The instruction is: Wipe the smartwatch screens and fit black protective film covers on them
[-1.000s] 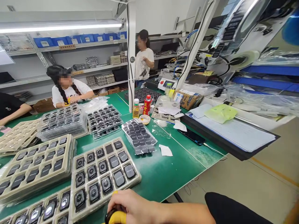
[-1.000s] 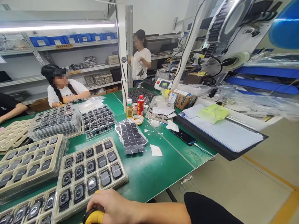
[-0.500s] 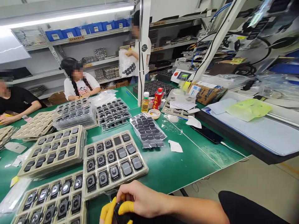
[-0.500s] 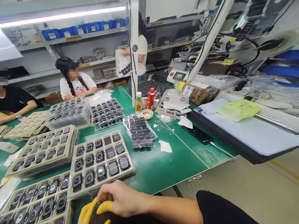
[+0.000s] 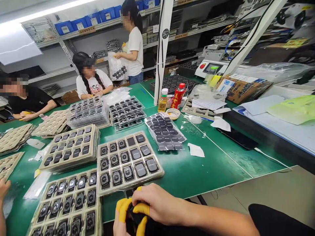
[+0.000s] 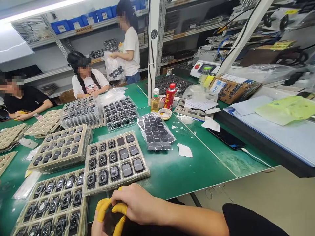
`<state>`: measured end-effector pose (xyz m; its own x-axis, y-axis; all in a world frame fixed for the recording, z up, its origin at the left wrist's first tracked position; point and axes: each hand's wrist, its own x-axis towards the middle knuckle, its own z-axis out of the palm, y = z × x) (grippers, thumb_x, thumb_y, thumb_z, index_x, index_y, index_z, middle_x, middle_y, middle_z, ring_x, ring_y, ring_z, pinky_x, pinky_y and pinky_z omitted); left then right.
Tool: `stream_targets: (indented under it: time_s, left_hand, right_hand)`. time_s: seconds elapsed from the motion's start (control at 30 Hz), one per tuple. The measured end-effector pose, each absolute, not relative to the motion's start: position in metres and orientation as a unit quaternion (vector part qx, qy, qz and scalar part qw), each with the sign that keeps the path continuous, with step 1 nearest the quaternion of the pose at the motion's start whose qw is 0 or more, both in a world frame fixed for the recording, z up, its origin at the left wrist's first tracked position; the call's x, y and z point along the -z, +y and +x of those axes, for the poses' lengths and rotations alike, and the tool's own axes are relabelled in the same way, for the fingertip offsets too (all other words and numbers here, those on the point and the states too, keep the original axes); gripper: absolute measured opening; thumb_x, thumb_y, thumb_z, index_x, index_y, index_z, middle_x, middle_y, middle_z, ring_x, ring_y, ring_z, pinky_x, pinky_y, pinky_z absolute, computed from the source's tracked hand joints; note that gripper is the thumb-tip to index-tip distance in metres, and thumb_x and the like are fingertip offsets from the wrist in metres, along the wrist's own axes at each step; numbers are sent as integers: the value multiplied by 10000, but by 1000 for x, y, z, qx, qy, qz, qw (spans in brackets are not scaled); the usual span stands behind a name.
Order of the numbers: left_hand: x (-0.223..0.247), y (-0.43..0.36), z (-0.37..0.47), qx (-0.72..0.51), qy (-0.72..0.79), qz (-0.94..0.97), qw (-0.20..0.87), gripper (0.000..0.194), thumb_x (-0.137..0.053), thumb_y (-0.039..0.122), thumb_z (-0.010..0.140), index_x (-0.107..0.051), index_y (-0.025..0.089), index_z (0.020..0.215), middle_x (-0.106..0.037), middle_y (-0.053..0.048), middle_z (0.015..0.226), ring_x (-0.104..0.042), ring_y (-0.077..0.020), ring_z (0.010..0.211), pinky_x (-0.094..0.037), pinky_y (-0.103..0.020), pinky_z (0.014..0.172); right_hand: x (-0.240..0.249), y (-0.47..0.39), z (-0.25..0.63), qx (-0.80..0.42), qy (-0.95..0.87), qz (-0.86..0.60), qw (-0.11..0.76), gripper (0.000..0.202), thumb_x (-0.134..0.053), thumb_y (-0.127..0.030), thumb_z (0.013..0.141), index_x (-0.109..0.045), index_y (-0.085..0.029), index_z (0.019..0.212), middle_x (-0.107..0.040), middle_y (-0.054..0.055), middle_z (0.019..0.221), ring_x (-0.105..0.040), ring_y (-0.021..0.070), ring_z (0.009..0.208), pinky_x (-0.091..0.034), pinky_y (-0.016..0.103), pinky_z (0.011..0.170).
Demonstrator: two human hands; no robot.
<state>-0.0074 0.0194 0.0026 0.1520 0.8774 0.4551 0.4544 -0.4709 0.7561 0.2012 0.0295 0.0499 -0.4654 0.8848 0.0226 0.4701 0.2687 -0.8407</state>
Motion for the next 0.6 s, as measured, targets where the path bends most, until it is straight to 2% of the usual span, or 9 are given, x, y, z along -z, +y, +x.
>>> stream_targets:
  time_s: [0.17, 0.27, 0.33, 0.4, 0.5, 0.57, 0.6]
  left_hand:
    - [-3, 20, -22, -436, 447, 759, 182, 547, -948, 392, 790, -776, 486, 1300, -796, -18, 1055, -864, -371, 977, -745, -476, 635]
    - [5, 20, -31, -436, 444, 761, 184, 485, -924, 381, 843, -780, 371, 1305, -798, -76, 1132, -853, -360, 980, -759, -481, 739]
    - [13, 23, -31, -437, 425, 767, 201, 498, -914, 387, 860, -764, 296, 1327, -787, -96, 1133, -838, -324, 940, -746, -428, 750]
    - [20, 27, -27, -468, 406, 755, 214, 521, -909, 388, 873, -747, 260, 1351, -779, -81, 1095, -808, -278, 875, -723, -380, 737]
    - [25, 31, -22, -508, 405, 720, 243, 611, -946, 396, 846, -733, 254, 1400, -782, -70, 1115, -784, -286, 911, -724, -416, 821]
    - [19, 31, -25, -474, 413, 722, 289, 690, -979, 396, 814, -723, 261, 1440, -782, -80, 1175, -786, -321, 990, -728, -457, 889]
    - [15, 30, -27, -448, 416, 726, 313, 703, -983, 388, 810, -721, 268, 1451, -780, -83, 1194, -785, -328, 1011, -730, -458, 891]
  right_hand:
    - [-58, 29, 207, -347, -793, -450, 221, 180, -650, -238, 1108, -787, -220, 1224, -833, 64, 1053, -746, 205, 910, -492, 293, 791]
    - [-63, 26, 206, -306, -817, -446, 201, 219, -643, -277, 1113, -770, -223, 1284, -803, 58, 1018, -691, 200, 812, -450, 307, 709]
    - [-64, 23, 204, -284, -824, -444, 207, 228, -652, -302, 1110, -770, -237, 1293, -791, 61, 1036, -675, 206, 808, -445, 314, 684]
    - [-65, 20, 209, -262, -822, -435, 259, 220, -630, -341, 1129, -785, -233, 1243, -787, 94, 1127, -703, 224, 919, -506, 321, 749]
    - [-68, 16, 243, -246, -766, -453, 385, 255, -643, -413, 1140, -792, -211, 1097, -766, 135, 1290, -719, 232, 1123, -581, 348, 967]
    - [-71, 20, 295, -243, -668, -550, 438, 207, -747, -413, 1083, -778, -222, 1011, -773, 99, 1266, -721, 219, 1146, -589, 364, 1040]
    - [-72, 25, 329, -223, -587, -640, 443, 186, -812, -398, 1030, -768, -234, 955, -785, 61, 1189, -722, 214, 1121, -596, 367, 1041]
